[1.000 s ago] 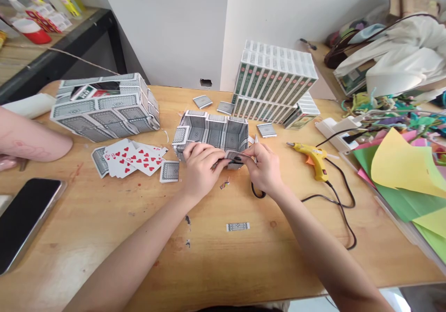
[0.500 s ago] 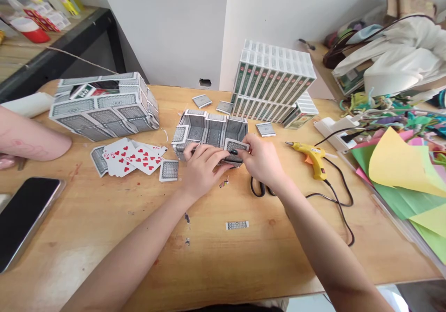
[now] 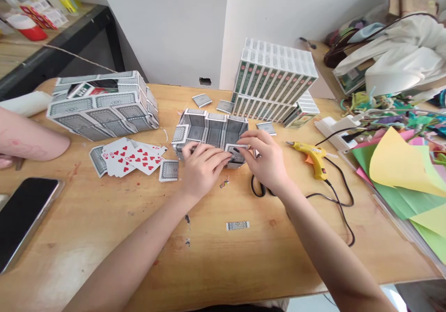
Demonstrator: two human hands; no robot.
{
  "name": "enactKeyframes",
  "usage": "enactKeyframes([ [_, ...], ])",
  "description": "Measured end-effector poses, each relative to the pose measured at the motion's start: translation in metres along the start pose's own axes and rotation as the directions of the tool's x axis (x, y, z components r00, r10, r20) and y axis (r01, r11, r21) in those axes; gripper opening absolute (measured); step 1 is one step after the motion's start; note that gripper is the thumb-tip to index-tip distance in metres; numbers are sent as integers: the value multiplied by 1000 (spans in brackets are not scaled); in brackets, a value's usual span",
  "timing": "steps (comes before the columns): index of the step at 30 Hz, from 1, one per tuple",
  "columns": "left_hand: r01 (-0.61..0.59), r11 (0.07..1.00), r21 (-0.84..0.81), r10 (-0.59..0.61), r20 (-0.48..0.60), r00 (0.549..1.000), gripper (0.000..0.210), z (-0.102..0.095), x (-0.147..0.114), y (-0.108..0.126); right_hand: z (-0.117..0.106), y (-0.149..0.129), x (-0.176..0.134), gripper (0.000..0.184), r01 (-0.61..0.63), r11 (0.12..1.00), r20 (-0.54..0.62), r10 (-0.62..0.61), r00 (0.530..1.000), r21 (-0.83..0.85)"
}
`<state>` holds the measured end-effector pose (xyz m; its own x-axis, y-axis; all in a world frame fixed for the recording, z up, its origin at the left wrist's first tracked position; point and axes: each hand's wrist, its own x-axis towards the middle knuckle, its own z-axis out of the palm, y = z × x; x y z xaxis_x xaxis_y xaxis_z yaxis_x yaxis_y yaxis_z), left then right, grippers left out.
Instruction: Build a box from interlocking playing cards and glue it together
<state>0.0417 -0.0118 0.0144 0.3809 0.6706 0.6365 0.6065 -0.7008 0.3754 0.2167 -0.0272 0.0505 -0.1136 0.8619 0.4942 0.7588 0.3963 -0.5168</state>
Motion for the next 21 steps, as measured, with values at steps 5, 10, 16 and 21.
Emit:
enactKeyframes([
  [5,-16,999,32,15,4,1000,10,0,-1,2,-1,4,-28,19,155,987,46,-153,987,-49],
  [10,-12,998,62,12,-3,1000,9,1,-3,5,10,15,-35,23,241,966,-42,-246,968,-98],
  [16,1,996,85,4,-62,998,10,1,-1,7,9,17,-32,23,307,943,-41,-314,948,-124],
  [21,-152,988,-6,152,36,988,18,0,3,0,9,17,-30,20,306,939,-1,-310,951,-159],
])
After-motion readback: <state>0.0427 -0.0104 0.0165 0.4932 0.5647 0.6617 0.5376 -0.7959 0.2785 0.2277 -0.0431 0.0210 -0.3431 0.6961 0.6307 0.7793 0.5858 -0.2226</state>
